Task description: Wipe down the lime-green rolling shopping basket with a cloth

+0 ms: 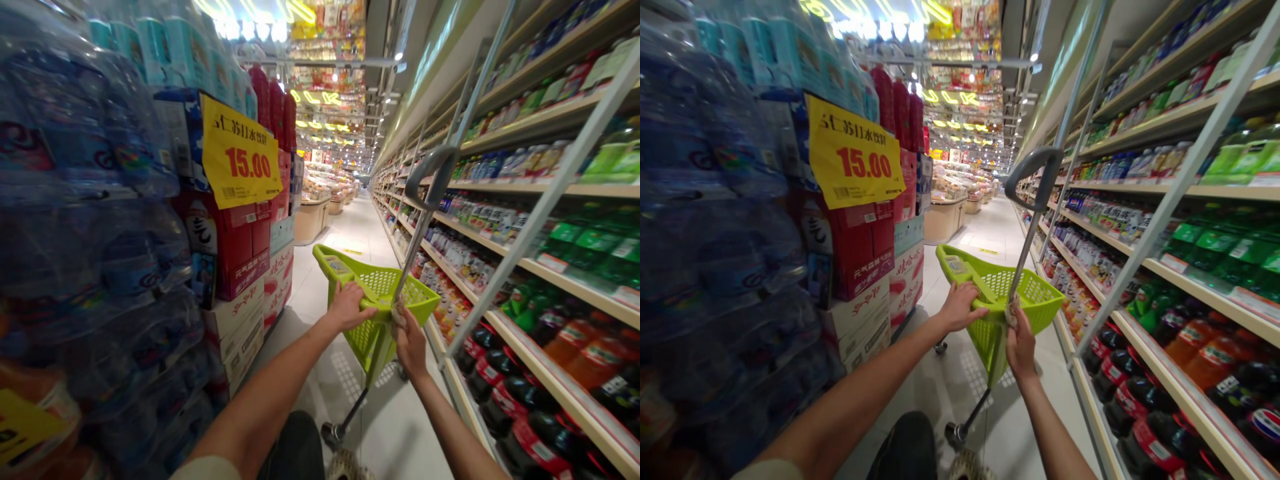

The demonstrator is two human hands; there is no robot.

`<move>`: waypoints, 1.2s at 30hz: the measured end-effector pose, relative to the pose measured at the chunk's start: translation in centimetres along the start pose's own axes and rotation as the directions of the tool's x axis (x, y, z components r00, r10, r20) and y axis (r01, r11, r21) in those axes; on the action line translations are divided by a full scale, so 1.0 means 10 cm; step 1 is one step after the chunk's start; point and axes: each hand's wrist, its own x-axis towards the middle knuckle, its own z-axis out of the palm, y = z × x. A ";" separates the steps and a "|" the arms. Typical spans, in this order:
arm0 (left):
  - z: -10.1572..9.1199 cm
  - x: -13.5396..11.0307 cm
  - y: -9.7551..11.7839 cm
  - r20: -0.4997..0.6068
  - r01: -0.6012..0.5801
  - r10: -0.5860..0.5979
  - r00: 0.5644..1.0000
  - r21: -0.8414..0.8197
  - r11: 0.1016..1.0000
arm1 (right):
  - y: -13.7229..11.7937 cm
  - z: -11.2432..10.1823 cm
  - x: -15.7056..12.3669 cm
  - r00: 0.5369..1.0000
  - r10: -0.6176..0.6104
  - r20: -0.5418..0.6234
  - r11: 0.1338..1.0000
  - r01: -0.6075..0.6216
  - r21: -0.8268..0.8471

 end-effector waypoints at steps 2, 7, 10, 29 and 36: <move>0.05 -0.01 0.09 0.009 -0.013 0.013 1.000 0.006 1.000 | -0.19 0.02 -0.05 0.998 -0.055 -0.030 0.998 0.055 0.016; 0.09 -0.05 0.31 0.053 -0.186 0.188 0.981 -0.039 0.982 | -0.41 -0.10 0.14 0.992 -0.122 0.019 0.989 0.119 0.091; 0.02 -0.01 0.22 0.067 -0.299 0.304 0.950 -0.069 0.952 | -0.32 -0.30 0.40 0.993 0.087 0.083 0.995 -0.091 0.047; 0.23 0.07 0.19 -0.193 -0.103 0.094 0.977 -0.037 0.994 | -0.40 -0.21 0.27 0.928 -0.347 0.138 0.854 0.374 -0.361; 0.31 0.10 0.25 -0.195 -0.179 0.157 0.968 -0.103 0.978 | -0.10 -0.46 0.40 0.982 -0.174 -0.073 0.914 0.133 -0.383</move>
